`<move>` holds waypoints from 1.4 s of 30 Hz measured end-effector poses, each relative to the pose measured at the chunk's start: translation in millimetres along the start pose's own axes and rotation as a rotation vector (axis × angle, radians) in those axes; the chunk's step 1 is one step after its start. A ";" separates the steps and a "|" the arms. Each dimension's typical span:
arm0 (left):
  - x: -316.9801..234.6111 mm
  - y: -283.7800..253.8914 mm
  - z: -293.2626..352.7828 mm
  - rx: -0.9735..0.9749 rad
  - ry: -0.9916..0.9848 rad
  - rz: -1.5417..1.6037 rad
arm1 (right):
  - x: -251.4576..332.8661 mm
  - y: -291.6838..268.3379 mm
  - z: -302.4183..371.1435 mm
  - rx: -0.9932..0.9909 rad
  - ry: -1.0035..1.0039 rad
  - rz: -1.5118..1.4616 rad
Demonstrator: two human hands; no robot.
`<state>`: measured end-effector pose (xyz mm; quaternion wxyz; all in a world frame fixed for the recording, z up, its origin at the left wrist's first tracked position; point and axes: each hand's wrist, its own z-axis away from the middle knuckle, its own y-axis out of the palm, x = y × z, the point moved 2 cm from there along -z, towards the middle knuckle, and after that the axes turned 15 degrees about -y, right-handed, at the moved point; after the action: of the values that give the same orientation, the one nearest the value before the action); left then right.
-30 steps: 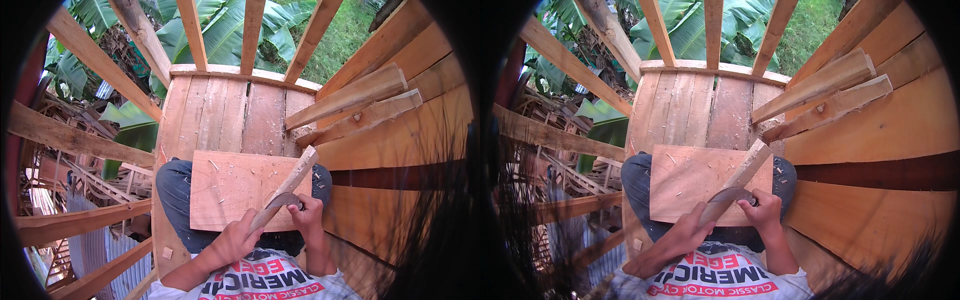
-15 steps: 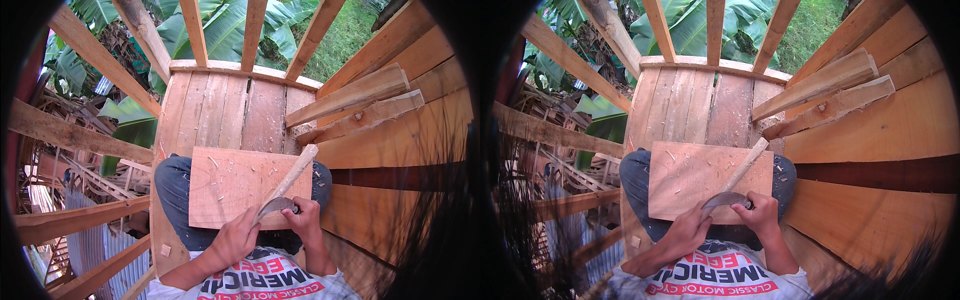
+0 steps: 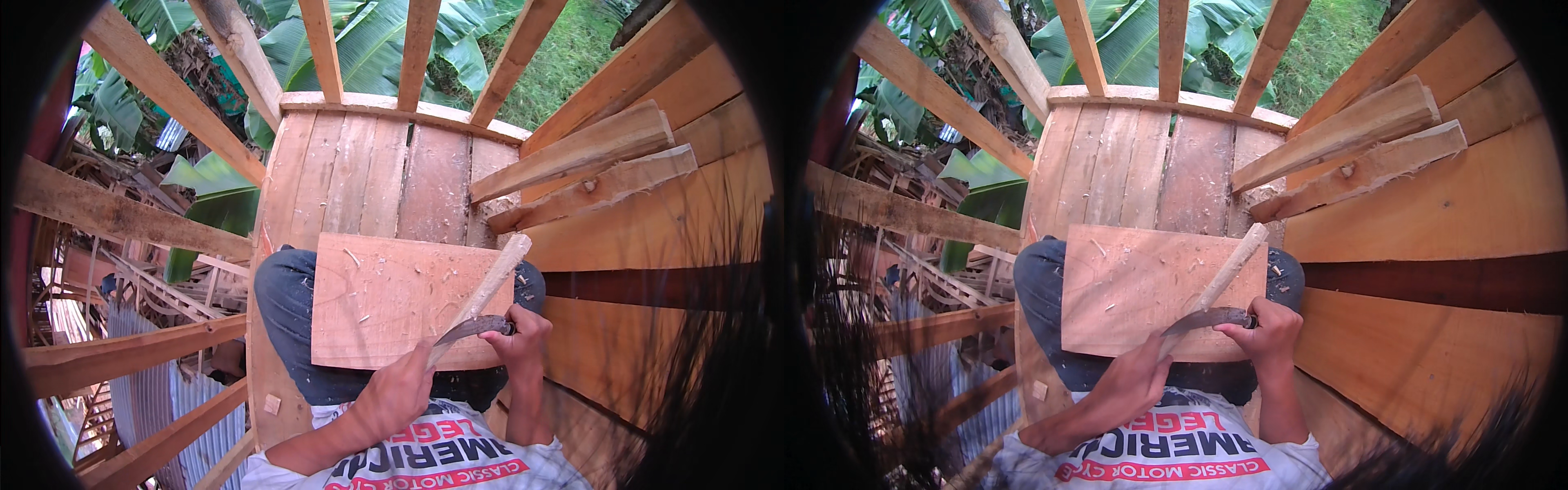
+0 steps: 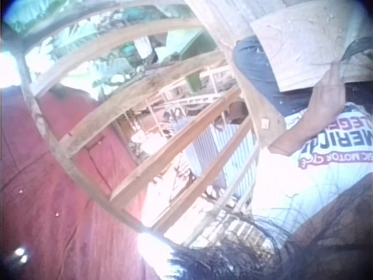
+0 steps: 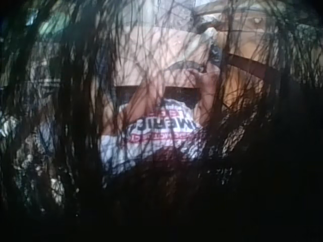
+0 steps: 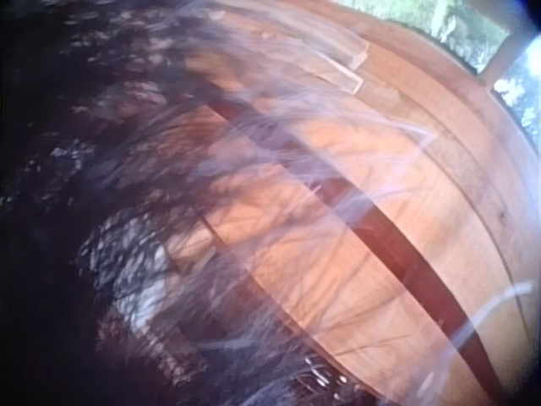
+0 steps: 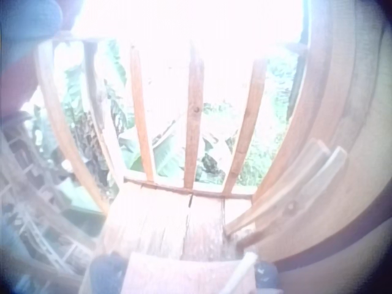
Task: The person is sitting cross-legged on a wooden platform and using a curved knife to carve a rectangular piece of wood. They hold the wood in their left hand and repeatedly shave off thin layers with the knife in their right hand, creating wood shavings.
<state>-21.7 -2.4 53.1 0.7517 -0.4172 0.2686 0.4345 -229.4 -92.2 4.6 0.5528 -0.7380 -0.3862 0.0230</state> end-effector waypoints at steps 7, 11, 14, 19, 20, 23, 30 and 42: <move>0.6 1.1 3.5 0.066 -0.037 0.100 | -10.1 1.4 3.1 -0.022 -0.023 0.034; 1.6 0.5 4.9 0.113 -0.079 0.149 | -8.2 3.3 3.1 -0.015 -0.010 0.024; 1.2 0.8 4.9 0.137 -0.071 0.187 | -6.6 1.7 3.1 -0.033 -0.010 0.020; 23.9 17.1 14.4 0.229 -0.142 0.205 | -70.0 -12.5 -0.8 -0.343 0.436 -0.167; 28.0 22.2 14.4 0.293 -0.149 0.190 | -90.5 -33.4 1.7 -0.459 0.517 -0.115; 34.9 8.6 9.9 0.168 -0.155 0.346 | -50.5 -55.5 -16.1 -0.279 0.328 -0.146; 30.3 4.0 5.2 0.140 -0.164 0.329 | 30.0 7.8 -4.1 0.173 0.090 -0.230; 22.1 4.3 15.2 0.215 -0.153 0.324 | -0.3 14.9 -1.3 -0.066 0.060 -0.113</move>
<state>-14.2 21.3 42.2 0.7304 -0.2517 0.3189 0.5490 -220.9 -94.8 -7.4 0.5400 -0.7332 -0.4111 -0.0430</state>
